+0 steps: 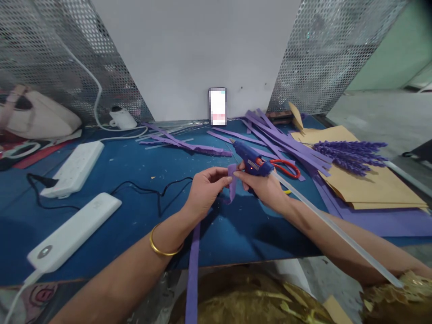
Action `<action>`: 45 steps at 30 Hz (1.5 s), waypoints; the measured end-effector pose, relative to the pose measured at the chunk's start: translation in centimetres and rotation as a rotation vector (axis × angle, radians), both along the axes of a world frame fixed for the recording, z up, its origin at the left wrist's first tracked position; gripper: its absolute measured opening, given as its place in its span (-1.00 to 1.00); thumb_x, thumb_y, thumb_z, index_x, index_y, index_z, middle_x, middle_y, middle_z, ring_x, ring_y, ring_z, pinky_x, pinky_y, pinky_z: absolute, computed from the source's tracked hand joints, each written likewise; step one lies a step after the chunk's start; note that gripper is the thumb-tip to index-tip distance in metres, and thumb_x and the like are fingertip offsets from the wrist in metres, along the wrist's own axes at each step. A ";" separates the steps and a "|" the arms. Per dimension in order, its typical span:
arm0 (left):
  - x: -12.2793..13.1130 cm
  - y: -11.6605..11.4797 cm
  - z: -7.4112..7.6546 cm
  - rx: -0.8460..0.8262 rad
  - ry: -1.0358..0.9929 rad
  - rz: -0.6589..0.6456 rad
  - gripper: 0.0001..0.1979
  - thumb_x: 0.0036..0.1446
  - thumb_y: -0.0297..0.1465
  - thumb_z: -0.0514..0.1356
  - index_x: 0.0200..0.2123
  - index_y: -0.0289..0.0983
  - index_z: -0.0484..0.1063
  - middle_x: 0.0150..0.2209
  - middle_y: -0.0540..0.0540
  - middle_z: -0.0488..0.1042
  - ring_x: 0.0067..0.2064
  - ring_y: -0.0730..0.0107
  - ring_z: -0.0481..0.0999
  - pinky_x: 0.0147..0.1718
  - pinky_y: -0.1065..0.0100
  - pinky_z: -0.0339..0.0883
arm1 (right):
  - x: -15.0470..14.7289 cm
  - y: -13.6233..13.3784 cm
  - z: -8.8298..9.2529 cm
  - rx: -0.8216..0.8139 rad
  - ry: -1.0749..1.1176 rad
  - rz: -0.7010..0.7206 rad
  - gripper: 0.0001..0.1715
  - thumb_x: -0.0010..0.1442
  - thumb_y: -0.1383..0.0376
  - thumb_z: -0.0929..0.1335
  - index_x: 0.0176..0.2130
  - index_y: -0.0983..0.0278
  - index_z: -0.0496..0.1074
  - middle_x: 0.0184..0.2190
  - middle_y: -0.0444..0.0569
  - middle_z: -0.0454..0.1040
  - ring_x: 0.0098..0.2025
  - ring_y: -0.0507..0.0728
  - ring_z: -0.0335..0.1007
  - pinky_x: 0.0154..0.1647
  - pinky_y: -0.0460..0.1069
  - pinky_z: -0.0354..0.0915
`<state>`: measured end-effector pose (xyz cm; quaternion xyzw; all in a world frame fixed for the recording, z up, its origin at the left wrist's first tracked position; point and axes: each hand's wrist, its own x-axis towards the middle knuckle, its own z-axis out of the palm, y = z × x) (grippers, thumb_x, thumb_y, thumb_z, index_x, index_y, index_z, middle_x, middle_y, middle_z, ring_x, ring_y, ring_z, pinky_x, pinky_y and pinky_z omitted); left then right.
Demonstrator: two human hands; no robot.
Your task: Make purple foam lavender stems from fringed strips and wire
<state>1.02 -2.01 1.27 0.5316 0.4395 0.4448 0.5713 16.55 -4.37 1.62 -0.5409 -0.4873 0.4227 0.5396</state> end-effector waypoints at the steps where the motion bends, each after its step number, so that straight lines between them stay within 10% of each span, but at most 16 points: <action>1: 0.0 0.0 -0.1 -0.002 -0.005 -0.007 -0.77 -0.15 -0.32 0.44 -0.37 -0.27 0.62 -0.44 -0.03 0.55 -0.42 0.44 0.44 -0.47 0.42 0.28 | 0.0 0.0 0.0 0.009 0.003 0.002 -0.80 0.02 0.28 0.48 -0.38 0.23 0.39 -0.71 -0.27 0.27 -0.65 -0.02 0.17 -0.58 -0.07 0.14; 18: -1.3 1.1 1.3 0.122 -0.142 0.193 -0.85 -0.03 -0.32 0.35 -0.43 -0.29 0.55 -0.53 0.03 0.49 -0.53 0.51 0.40 -0.53 0.44 0.23 | 0.7 -1.6 -0.5 0.395 -0.372 0.121 -0.80 0.17 0.18 0.42 -0.41 0.21 0.40 -0.52 -0.12 0.39 -0.50 0.06 0.29 -0.44 -0.02 0.23; 45: -1.4 1.0 1.2 0.258 -0.119 0.238 -0.85 -0.02 -0.42 0.38 -0.30 -0.20 0.68 -0.47 0.04 0.57 -0.55 0.59 0.30 -0.55 0.49 0.26 | 0.1 -1.8 0.9 0.384 -0.355 0.105 -0.64 0.18 0.20 0.39 -0.52 0.21 0.18 -0.58 -0.21 0.13 -0.55 -0.01 0.02 -0.55 -0.06 0.05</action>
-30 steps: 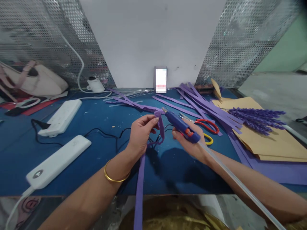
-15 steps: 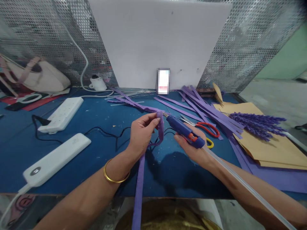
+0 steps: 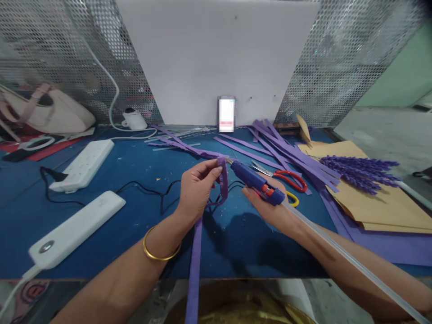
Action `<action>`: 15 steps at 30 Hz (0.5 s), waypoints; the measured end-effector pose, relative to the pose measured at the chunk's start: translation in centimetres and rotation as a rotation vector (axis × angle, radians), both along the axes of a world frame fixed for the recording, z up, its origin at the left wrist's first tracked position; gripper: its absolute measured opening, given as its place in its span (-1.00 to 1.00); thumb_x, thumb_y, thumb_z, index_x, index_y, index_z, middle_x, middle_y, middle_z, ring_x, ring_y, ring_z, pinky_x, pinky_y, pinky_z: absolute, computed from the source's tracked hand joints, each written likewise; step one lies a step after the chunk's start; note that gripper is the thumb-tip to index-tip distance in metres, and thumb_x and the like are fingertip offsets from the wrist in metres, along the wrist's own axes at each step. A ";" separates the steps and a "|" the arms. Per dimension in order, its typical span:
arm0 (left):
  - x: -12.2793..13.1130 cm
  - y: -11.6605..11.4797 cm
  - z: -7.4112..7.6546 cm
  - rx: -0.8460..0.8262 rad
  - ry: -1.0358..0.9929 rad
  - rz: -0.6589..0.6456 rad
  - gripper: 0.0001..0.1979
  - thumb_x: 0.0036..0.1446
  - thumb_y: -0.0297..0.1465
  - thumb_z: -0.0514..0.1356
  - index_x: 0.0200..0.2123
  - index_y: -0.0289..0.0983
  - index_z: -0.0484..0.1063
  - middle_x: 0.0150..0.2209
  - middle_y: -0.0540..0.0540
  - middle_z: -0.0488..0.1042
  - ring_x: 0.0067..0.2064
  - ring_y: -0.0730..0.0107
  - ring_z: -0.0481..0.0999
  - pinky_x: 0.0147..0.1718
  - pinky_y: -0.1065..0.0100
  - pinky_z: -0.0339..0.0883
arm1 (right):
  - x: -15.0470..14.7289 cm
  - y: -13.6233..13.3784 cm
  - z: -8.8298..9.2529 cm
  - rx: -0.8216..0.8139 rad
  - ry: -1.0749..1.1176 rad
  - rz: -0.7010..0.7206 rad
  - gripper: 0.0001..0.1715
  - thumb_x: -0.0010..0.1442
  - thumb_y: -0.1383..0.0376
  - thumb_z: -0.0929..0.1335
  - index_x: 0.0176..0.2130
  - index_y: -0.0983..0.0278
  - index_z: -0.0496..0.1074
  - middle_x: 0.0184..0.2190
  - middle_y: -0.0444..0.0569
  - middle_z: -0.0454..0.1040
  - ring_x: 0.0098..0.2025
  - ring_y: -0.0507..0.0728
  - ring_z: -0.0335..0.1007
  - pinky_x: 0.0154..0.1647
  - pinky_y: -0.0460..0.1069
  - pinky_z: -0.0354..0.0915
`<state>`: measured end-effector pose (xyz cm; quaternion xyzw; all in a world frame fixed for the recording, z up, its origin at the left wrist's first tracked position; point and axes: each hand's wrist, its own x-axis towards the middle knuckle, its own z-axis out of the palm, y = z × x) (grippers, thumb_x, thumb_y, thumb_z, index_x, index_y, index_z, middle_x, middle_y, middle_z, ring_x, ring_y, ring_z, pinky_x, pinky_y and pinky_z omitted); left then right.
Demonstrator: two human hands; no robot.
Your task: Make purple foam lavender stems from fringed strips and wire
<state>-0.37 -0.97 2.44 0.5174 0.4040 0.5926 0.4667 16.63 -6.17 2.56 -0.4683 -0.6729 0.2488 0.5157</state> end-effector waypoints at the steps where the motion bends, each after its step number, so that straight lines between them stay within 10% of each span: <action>1: 0.0 0.0 0.0 0.002 0.001 0.000 -0.85 -0.02 -0.41 0.38 -0.30 -0.20 0.67 -0.47 0.05 0.57 -0.55 0.59 0.30 -0.55 0.50 0.26 | 0.0 0.0 -0.1 -0.004 0.002 -0.001 -0.63 0.18 0.19 0.39 -0.52 0.21 0.17 -0.58 -0.21 0.13 -0.55 -0.01 0.02 -0.55 -0.06 0.05; 15: -0.1 0.0 -0.1 0.013 0.015 -0.007 -0.83 -0.01 -0.40 0.38 -0.28 -0.22 0.67 -0.47 0.04 0.55 -0.53 0.57 0.32 -0.53 0.49 0.27 | 0.2 0.3 -1.1 -0.016 0.009 -0.006 -0.62 0.14 0.18 0.44 -0.49 0.22 0.21 -0.56 -0.21 0.16 -0.52 -0.01 0.04 -0.50 -0.06 0.08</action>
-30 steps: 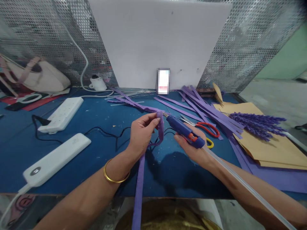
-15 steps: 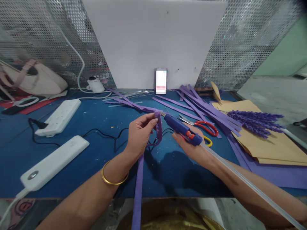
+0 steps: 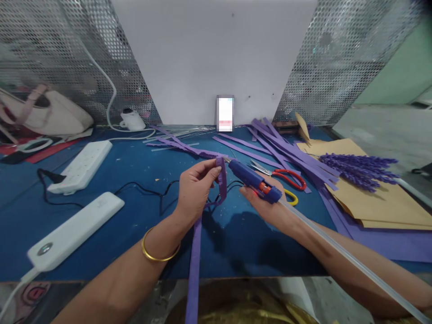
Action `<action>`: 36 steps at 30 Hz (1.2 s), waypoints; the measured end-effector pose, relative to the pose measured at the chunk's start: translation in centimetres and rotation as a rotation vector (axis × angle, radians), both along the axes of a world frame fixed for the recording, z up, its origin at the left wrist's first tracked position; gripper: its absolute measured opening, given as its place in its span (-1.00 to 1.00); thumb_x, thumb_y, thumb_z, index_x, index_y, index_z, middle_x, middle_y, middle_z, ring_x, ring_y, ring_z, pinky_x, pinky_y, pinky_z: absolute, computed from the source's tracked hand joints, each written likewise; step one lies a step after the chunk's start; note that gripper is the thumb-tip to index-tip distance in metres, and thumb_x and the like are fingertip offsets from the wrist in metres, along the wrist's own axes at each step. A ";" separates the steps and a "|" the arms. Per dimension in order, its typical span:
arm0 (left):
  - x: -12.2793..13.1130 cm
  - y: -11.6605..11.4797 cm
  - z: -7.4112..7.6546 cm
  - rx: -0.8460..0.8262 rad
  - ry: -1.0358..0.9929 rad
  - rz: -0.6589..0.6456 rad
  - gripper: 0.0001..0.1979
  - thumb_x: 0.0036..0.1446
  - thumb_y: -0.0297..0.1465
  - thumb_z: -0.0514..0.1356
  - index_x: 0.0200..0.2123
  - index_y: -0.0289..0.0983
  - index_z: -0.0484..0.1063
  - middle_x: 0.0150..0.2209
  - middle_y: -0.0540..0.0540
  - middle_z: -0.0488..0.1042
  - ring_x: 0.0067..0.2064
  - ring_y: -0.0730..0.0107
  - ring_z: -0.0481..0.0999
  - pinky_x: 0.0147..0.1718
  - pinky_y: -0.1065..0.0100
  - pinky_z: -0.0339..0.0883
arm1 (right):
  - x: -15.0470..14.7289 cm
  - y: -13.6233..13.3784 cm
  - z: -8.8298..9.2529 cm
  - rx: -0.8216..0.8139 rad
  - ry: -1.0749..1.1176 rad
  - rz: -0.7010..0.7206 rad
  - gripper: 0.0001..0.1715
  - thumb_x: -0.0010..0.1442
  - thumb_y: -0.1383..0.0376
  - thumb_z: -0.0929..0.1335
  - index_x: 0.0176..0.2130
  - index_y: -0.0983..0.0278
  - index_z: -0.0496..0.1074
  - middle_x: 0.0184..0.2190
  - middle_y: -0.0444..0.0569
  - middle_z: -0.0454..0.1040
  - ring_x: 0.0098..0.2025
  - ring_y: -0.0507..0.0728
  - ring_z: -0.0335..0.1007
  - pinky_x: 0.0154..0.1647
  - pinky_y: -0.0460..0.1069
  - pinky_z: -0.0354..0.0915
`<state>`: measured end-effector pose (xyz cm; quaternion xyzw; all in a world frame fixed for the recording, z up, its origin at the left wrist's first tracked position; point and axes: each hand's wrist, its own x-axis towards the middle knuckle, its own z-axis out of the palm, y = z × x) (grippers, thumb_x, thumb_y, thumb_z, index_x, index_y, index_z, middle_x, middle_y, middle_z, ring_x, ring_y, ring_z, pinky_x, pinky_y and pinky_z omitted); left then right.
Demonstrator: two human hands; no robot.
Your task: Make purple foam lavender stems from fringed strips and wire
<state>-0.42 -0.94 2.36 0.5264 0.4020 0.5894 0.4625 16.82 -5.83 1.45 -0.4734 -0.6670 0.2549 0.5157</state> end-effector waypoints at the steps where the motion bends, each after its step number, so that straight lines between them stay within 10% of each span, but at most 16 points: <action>1: 0.0 0.0 0.0 -0.002 -0.001 0.001 -0.83 0.00 -0.40 0.38 -0.27 -0.22 0.67 -0.47 0.04 0.55 -0.53 0.57 0.32 -0.54 0.49 0.27 | 0.0 0.0 -0.1 -0.005 -0.002 -0.002 -0.62 0.14 0.17 0.45 -0.49 0.22 0.21 -0.56 -0.21 0.16 -0.52 -0.01 0.04 -0.49 -0.06 0.08; 36: -0.1 0.2 -0.2 0.014 0.017 0.022 -0.85 0.01 -0.37 0.38 -0.28 -0.18 0.67 -0.45 0.02 0.54 -0.52 0.51 0.33 -0.51 0.42 0.27 | 0.1 -0.1 -0.1 -0.053 -0.082 -0.041 -0.65 0.15 0.17 0.42 -0.48 0.21 0.20 -0.55 -0.19 0.21 -0.51 0.01 0.07 -0.50 -0.06 0.07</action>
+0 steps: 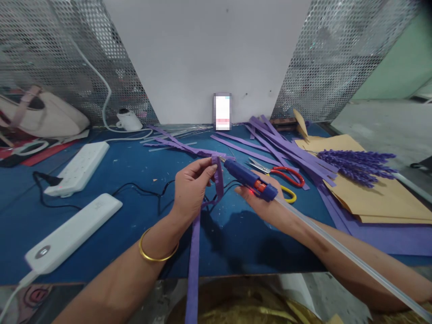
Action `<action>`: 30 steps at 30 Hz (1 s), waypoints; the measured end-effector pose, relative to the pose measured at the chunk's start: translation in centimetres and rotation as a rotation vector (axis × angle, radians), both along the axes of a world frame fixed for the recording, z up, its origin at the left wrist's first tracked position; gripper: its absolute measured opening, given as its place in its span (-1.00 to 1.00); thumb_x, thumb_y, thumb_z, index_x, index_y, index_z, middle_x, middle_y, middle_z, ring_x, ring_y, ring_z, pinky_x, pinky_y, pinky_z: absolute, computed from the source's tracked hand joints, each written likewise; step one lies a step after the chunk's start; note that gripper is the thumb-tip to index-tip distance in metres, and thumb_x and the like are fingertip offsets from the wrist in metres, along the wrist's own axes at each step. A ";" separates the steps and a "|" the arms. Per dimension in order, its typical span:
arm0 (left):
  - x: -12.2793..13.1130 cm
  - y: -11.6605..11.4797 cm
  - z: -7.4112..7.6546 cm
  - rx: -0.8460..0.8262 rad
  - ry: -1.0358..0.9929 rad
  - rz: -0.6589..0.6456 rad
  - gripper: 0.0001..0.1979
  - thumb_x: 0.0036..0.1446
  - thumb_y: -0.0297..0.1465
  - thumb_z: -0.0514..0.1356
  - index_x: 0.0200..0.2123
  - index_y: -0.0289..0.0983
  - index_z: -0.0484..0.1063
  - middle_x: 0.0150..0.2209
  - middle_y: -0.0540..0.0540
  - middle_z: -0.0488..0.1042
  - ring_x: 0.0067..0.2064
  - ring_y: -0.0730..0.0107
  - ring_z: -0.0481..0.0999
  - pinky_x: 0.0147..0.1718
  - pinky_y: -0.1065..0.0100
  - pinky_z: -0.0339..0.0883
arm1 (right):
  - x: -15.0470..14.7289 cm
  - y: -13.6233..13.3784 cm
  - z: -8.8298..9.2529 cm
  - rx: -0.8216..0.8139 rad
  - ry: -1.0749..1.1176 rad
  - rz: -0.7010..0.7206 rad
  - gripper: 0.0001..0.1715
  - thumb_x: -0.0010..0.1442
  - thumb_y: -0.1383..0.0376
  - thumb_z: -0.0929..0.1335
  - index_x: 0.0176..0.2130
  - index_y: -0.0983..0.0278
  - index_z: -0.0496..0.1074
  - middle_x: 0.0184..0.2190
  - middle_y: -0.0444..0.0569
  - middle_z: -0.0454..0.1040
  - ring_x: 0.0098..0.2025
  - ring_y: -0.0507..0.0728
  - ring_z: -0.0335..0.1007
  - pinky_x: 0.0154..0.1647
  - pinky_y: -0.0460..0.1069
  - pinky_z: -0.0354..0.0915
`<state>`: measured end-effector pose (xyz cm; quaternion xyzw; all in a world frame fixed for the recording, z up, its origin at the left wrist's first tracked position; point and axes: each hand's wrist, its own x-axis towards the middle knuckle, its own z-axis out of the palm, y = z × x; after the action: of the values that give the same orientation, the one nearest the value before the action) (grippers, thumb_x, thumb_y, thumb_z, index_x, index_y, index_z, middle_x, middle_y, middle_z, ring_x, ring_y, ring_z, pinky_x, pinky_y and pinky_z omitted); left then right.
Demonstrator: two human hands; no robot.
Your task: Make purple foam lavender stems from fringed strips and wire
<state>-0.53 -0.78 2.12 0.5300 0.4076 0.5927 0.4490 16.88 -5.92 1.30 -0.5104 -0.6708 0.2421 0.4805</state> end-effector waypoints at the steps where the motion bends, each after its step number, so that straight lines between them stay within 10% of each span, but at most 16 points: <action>1: 0.0 0.0 0.0 0.002 0.000 0.000 -0.85 0.01 -0.37 0.38 -0.28 -0.17 0.67 -0.45 0.02 0.54 -0.52 0.52 0.33 -0.51 0.42 0.27 | 0.0 0.0 0.0 -0.003 -0.004 0.000 -0.64 0.15 0.16 0.42 -0.48 0.21 0.20 -0.55 -0.18 0.21 -0.51 0.02 0.08 -0.50 -0.06 0.07; 30: -0.1 0.4 -0.3 0.005 -0.009 0.027 -0.80 -0.01 -0.35 0.39 -0.25 -0.20 0.66 -0.43 0.01 0.54 -0.53 0.55 0.30 -0.51 0.43 0.26 | 0.0 -0.1 0.2 -0.039 -0.013 0.011 -0.59 0.13 0.11 0.44 -0.49 0.21 0.18 -0.57 -0.21 0.18 -0.52 0.01 0.05 -0.51 -0.06 0.04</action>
<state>-0.67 -0.37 1.84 0.5228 0.4114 0.6021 0.4415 16.88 -6.04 1.49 -0.5176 -0.6716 0.2546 0.4649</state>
